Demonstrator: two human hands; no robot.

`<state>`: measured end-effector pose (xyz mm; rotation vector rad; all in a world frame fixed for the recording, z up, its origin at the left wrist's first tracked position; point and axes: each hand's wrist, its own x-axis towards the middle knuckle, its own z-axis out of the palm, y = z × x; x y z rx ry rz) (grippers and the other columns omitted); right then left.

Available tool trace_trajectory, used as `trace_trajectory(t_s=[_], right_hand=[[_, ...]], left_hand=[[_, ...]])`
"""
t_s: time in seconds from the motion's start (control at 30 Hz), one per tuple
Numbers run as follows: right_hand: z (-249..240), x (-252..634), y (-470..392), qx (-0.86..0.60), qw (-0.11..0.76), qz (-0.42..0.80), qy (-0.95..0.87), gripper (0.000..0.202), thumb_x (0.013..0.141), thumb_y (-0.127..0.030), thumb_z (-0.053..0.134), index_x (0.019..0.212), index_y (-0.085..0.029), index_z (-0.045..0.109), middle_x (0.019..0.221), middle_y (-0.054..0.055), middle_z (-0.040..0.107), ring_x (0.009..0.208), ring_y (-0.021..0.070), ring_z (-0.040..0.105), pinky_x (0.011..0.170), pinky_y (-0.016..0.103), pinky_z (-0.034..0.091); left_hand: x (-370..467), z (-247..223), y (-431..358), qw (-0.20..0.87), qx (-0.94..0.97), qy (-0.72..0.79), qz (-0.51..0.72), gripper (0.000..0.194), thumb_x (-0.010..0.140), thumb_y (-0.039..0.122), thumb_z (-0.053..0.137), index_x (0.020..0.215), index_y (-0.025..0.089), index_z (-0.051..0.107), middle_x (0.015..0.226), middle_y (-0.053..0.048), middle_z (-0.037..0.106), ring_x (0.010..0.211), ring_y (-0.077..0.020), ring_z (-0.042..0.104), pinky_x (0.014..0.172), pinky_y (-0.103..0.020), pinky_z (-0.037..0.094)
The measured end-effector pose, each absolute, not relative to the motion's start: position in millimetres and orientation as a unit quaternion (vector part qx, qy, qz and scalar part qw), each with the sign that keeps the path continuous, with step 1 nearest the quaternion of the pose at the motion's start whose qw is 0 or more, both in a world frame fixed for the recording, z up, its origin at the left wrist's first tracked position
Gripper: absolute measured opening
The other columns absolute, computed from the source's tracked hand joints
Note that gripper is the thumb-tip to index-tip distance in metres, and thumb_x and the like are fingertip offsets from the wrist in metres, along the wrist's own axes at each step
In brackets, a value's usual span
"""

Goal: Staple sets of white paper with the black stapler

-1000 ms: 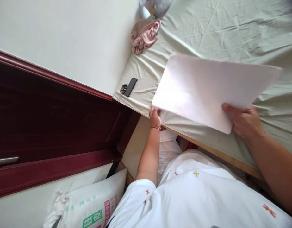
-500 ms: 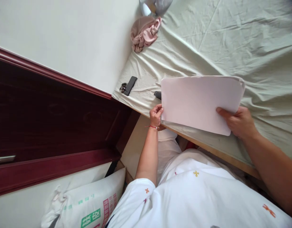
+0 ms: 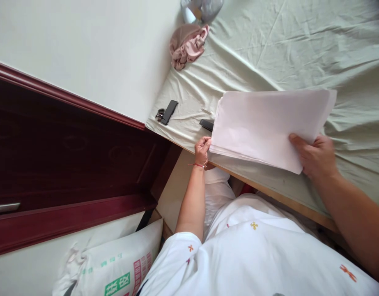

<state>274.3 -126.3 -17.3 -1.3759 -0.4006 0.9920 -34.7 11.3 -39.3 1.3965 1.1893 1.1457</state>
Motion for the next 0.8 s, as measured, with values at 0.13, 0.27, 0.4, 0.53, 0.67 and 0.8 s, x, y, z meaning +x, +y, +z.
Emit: trace_trajectory(t_s=[0.13,0.27,0.4,0.53,0.67,0.8], right_hand=[[-13.6,273.0,-122.5,-0.598,0.667,0.418,-0.150,0.032,0.061,-0.040,0.088,0.081,-0.019,0.074,0.088,0.005,0.075,0.068,0.0162,0.066,0.066,0.034,0.059],[-14.3,271.6,-121.2,-0.595,0.673,0.414,-0.150,0.033,0.061,-0.040,0.087,0.081,-0.018,0.074,0.081,0.005,0.073,0.067,0.0178,0.066,0.068,0.039,0.060],[-15.6,271.9,-121.5,-0.589,0.680,0.411,-0.149,0.032,0.061,-0.039,0.087,0.082,-0.018,0.075,0.082,0.005,0.074,0.067,0.0170,0.065,0.071,0.039,0.060],[-16.2,272.8,-121.5,-0.583,0.687,0.410,-0.141,0.034,0.060,-0.040,0.089,0.084,-0.019,0.075,0.088,0.005,0.075,0.067,0.0160,0.065,0.073,0.039,0.060],[-15.6,272.5,-121.6,-0.580,0.688,0.412,-0.145,0.036,0.060,-0.040,0.088,0.086,-0.019,0.076,0.087,0.005,0.075,0.068,0.0157,0.065,0.075,0.039,0.060],[-15.7,271.6,-121.6,-0.581,0.686,0.412,-0.151,0.035,0.061,-0.041,0.088,0.085,-0.019,0.076,0.086,0.005,0.075,0.069,0.0160,0.065,0.074,0.038,0.060]], left_hand=[[-33.9,-37.3,11.3,0.453,0.581,0.490,0.466,0.035,0.067,0.046,0.085,0.077,0.018,0.068,0.065,0.004,0.054,0.060,-0.0088,0.044,0.061,-0.023,0.036],[-32.1,-37.8,12.5,0.414,0.597,0.509,0.461,0.035,0.073,0.049,0.080,0.074,0.018,0.066,0.066,0.003,0.052,0.063,-0.0094,0.043,0.062,-0.023,0.036],[-33.5,-38.8,12.4,0.407,0.601,0.509,0.462,0.042,0.078,0.056,0.074,0.069,0.018,0.061,0.062,0.004,0.045,0.060,-0.0093,0.038,0.060,-0.024,0.032],[-34.9,-37.5,10.7,0.450,0.590,0.495,0.452,0.040,0.076,0.057,0.075,0.075,0.018,0.064,0.061,0.005,0.043,0.057,-0.0092,0.035,0.057,-0.025,0.029],[-33.3,-35.2,9.7,0.426,0.606,0.498,0.451,0.038,0.075,0.052,0.078,0.072,0.018,0.063,0.063,0.004,0.046,0.059,-0.0088,0.037,0.059,-0.024,0.031],[-32.4,-35.3,10.2,0.399,0.621,0.505,0.447,0.043,0.080,0.057,0.072,0.068,0.018,0.059,0.058,0.005,0.041,0.056,-0.0086,0.033,0.056,-0.025,0.028]])
